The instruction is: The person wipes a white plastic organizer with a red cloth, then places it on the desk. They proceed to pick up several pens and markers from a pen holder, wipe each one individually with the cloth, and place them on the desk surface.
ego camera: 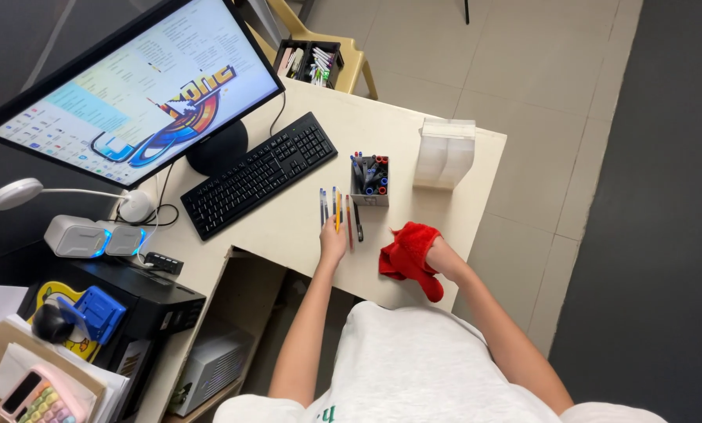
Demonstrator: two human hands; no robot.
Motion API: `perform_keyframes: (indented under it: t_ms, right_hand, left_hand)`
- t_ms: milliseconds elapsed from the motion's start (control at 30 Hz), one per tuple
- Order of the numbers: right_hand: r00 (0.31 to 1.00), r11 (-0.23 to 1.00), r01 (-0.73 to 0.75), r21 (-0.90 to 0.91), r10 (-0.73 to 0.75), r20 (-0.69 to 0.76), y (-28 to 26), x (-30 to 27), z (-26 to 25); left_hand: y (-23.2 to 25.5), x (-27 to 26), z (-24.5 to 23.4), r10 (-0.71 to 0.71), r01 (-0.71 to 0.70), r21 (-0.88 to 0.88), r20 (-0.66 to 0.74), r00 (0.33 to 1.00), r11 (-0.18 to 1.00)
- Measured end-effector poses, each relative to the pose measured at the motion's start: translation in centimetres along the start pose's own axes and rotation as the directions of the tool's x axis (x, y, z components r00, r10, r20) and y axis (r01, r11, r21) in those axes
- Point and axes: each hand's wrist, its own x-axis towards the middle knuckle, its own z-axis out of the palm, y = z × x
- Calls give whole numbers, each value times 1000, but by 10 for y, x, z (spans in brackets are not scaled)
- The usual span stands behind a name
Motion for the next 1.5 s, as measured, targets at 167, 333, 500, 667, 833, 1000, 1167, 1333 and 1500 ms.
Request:
perform_keyframes:
  t_ms: [167, 333, 500, 667, 833, 1000, 1167, 1333, 1500]
  right_hand:
    - [998, 998, -4, 61, 8, -65, 22, 9, -11]
    - [993, 996, -51, 76, 59, -107, 33, 12, -15]
    - [992, 993, -73, 96, 83, -99, 34, 17, -16]
    - [989, 993, -60, 106, 73, -127, 37, 19, -22]
    - [995, 981, -14, 196, 33, -92, 31, 15, -22]
    - [990, 886, 120, 448, -70, -126, 22, 17, -17]
    - [991, 936, 136, 326, -124, -58, 18, 37, -9]
    - [919, 911, 394, 117, -395, -20, -6, 40, 10]
    - [852, 793, 522, 315, -497, -163, 3, 47, 23]
  left_hand:
    - [31, 1, -5, 107, -104, 303, 9, 994, 947]
    - [171, -17, -42, 288, -251, 364, -51, 956, 897]
    - [208, -6, -35, 459, -479, 400, 152, 875, 782]
    - [194, 9, -29, 483, -512, 307, 170, 859, 802]
    - [234, -2, -66, 495, -507, 173, 109, 862, 844]
    - [310, -37, -108, 527, -527, 11, -30, 849, 850]
    - [314, -59, -89, 526, -510, -172, 62, 848, 843]
    - [339, -78, -85, 511, -475, -258, 90, 855, 841]
    - [322, -79, -80, 365, -243, -416, 244, 898, 876]
